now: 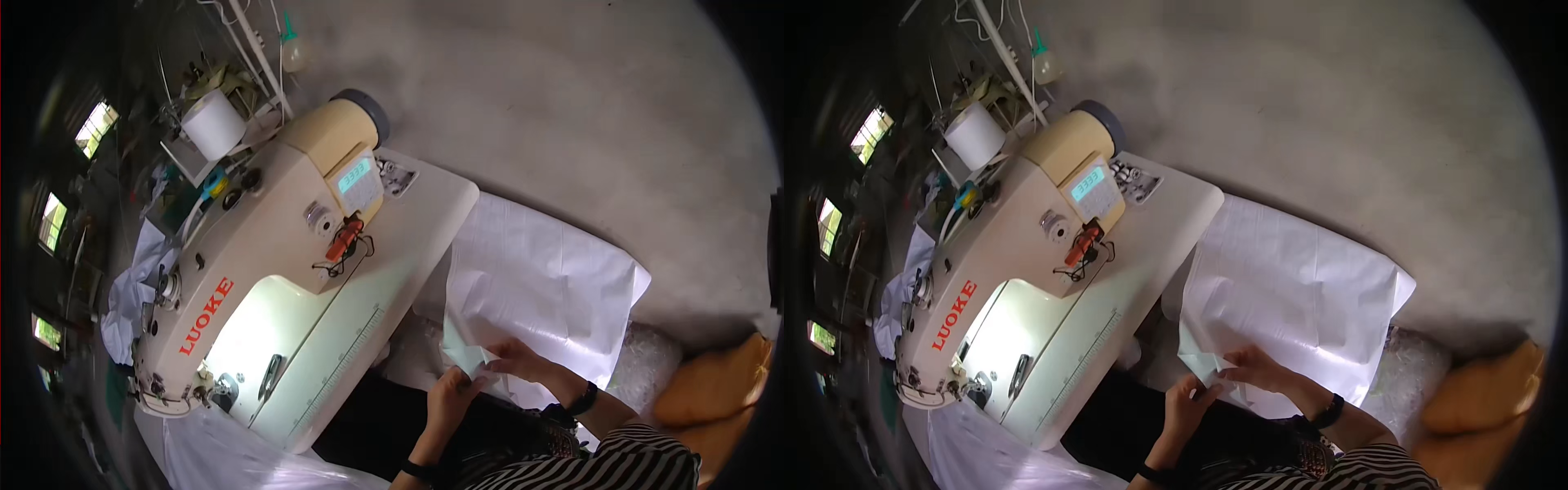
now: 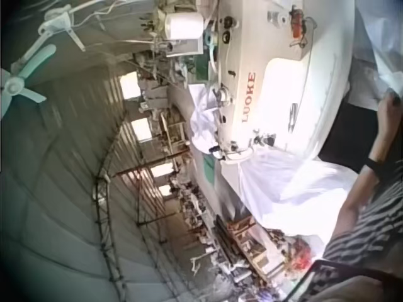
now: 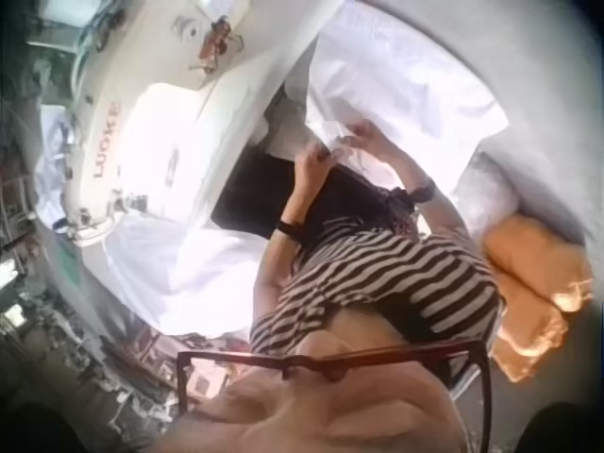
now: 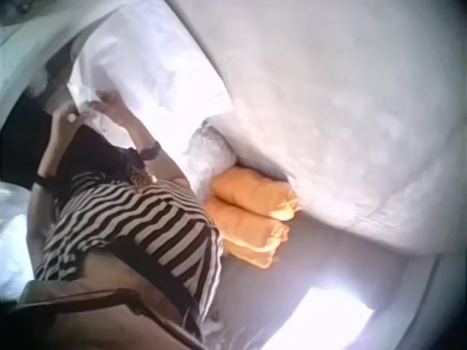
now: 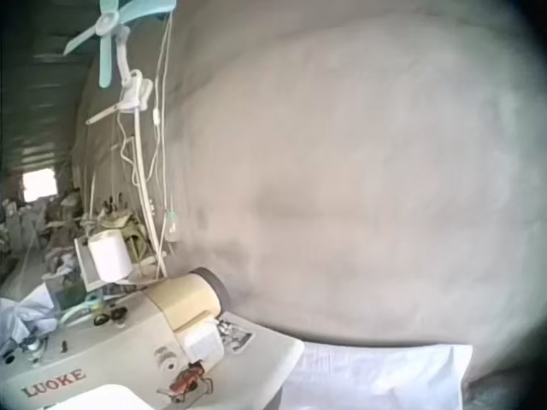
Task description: Sewing together large sheets of white plastic material using an industrial sewing machine.
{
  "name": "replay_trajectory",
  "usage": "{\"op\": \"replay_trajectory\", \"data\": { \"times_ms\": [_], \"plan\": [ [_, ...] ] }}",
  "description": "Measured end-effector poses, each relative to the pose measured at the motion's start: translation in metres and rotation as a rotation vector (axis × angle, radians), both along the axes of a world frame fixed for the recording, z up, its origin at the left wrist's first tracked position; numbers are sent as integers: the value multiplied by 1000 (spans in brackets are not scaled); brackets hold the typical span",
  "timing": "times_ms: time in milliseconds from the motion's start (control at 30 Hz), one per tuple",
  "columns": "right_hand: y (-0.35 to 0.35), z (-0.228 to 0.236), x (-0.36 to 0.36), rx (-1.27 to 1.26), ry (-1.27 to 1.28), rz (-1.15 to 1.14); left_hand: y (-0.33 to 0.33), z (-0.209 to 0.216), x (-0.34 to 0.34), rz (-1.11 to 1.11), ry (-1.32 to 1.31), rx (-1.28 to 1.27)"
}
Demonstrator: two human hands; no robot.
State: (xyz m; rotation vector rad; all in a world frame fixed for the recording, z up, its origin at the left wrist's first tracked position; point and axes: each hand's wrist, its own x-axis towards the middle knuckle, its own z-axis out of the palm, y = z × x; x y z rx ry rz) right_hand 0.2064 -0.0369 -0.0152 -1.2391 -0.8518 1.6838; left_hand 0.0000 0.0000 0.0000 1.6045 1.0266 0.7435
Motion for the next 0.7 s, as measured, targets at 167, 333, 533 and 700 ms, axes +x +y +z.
{"op": "replay_trajectory", "data": {
  "times_ms": [167, 333, 533, 700],
  "plan": [
    [-7, -1, 9, 91, -187, 29, 8, 15, -10, -118, 177, 169],
    [-5, 11, 35, 19, -254, -28, 14, 5, -17, -14, 36, 253],
    [-1, 14, 33, 15, -288, -76, 14, 3, -11, -15, 56, 199],
    [5, 18, 26, -7, -273, -69, 14, 6, -19, 3, 73, 213]
  ]
}}
